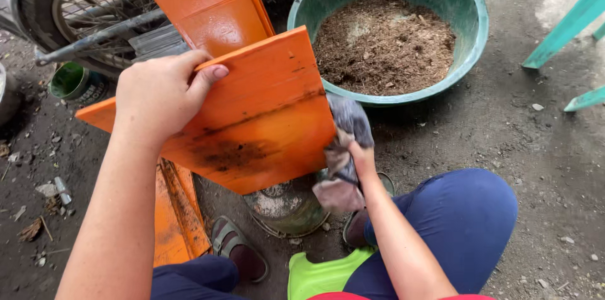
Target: The person wipes the surface of orange rectangular boards using a cloth. They pick up each board from a stack, wipe it, and place it against a vertical stack. The person repeats this process for multiple boards.
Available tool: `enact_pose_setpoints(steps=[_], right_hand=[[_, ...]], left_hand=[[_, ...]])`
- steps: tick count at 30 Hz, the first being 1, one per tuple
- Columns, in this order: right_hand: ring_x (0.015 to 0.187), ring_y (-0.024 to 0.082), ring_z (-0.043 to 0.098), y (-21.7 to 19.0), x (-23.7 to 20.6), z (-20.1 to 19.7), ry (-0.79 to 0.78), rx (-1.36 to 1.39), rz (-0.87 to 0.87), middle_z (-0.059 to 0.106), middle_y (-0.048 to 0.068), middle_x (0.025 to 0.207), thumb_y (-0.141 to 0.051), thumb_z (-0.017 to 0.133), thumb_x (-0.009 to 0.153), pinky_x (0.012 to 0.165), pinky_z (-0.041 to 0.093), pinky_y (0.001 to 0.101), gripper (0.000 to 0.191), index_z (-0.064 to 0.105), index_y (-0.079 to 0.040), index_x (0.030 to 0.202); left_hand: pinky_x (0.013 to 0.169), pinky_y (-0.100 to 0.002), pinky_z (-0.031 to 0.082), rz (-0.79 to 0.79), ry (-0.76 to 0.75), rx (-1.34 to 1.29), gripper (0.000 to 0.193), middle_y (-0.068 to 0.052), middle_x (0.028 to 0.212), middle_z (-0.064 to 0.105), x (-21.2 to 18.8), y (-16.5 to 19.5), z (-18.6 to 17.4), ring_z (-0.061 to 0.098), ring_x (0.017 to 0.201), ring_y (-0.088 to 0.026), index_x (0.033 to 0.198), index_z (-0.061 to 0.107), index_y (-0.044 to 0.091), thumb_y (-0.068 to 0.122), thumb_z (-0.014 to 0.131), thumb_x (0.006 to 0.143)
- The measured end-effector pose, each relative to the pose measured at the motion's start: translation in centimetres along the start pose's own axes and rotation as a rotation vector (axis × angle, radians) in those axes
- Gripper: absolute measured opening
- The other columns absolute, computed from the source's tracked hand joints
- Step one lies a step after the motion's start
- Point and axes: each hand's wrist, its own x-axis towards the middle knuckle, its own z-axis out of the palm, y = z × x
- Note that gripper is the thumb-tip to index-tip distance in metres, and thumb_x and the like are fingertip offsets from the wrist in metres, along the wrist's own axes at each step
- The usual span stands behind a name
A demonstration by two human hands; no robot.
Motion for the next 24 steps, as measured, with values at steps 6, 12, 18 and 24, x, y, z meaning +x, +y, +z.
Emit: enact_pose_setpoints(steps=[6, 12, 18, 24], right_hand=[[0.081, 0.022, 0.07, 4.0, -6.8, -1.3, 0.18, 0.483, 1.093, 0.074, 0.008, 0.093, -0.038, 0.06, 0.091, 0.074, 0.056, 0.0366, 0.036, 0.074, -0.006, 0.1], [0.071, 0.023, 0.072, 2.0, -2.9, 0.8, 0.046, 0.945, 0.92, 0.074, 0.006, 0.078, -0.044, 0.061, 0.085, 0.064, 0.059, 0.0367, 0.033, 0.073, -0.013, 0.083], [0.079, 0.016, 0.07, -0.6, 2.3, -2.2, 0.309, 0.795, 0.552, 0.075, 0.004, 0.088, -0.031, 0.068, 0.088, 0.074, 0.056, 0.0292, 0.027, 0.077, -0.008, 0.097], [0.1, 0.011, 0.065, 1.6, 5.0, -2.7, 0.428, 0.037, 0.353, 0.074, 0.004, 0.111, -0.033, 0.074, 0.09, 0.092, 0.05, 0.0267, 0.045, 0.076, 0.006, 0.113]], left_hand=[[0.066, -0.046, 0.051, 0.125, 0.202, 0.056, 0.037, -0.007, 0.092, 0.072, -1.0, 1.0, 0.1, 0.068, 0.082, -0.033, 0.098, 0.07, 0.012, 0.047, 0.065, 0.11], [0.067, -0.04, 0.05, 0.114, 0.344, -0.013, 0.036, -0.008, 0.084, 0.068, -4.0, 1.2, -1.0, 0.066, 0.076, -0.03, 0.092, 0.067, 0.009, 0.042, 0.078, 0.103], [0.064, -0.035, 0.043, -0.313, 0.451, -0.292, 0.027, -0.011, 0.079, 0.059, -11.8, -3.4, -1.4, 0.056, 0.068, -0.022, 0.097, 0.067, 0.002, 0.024, 0.07, 0.112], [0.062, -0.032, 0.035, -0.552, 0.545, -0.399, 0.051, -0.005, 0.066, 0.043, -18.4, -7.6, 9.3, 0.038, 0.063, -0.013, 0.084, 0.053, -0.002, 0.032, 0.063, 0.121]])
